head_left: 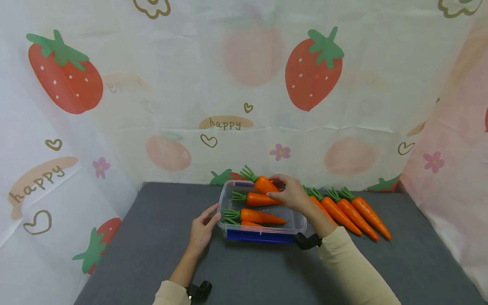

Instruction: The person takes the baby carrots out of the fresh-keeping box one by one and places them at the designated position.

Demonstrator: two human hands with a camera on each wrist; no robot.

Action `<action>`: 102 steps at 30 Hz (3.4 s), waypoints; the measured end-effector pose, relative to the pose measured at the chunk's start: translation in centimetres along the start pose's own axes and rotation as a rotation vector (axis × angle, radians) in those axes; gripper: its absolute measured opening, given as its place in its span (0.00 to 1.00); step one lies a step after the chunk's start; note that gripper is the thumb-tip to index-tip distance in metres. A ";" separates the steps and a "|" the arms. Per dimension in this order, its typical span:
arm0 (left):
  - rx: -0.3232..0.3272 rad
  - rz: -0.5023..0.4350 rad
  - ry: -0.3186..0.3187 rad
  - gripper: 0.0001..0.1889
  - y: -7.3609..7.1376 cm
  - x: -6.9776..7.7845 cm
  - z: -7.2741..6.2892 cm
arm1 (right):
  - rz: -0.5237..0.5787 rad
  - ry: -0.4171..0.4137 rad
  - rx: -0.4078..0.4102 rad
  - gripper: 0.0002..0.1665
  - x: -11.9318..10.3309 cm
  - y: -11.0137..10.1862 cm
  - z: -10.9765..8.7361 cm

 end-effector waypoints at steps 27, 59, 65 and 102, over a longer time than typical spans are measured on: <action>-0.004 -0.037 0.009 0.20 0.2 0.1 -0.2 | -0.009 0.094 0.195 0.31 4.7 -6.8 -9.0; -0.003 -0.014 0.011 0.20 0.2 0.1 0.1 | -0.112 0.307 0.125 0.36 13.9 -3.9 -14.5; 0.005 -0.032 0.028 0.20 0.0 -0.8 0.4 | -0.109 0.364 0.084 0.37 14.7 -3.4 -14.6; 0.008 -0.018 0.015 0.19 0.0 -0.2 -0.1 | -0.127 0.395 0.061 0.33 15.3 -3.3 -15.2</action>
Point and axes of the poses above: each hand's wrist, its own z-axis towards the middle knuckle, its own y-axis out of the palm, x = y × z, the point moved 9 cm from there along z, towards the middle knuckle, and after that the axes turned 9 degrees about -x, right-handed, at the moved point
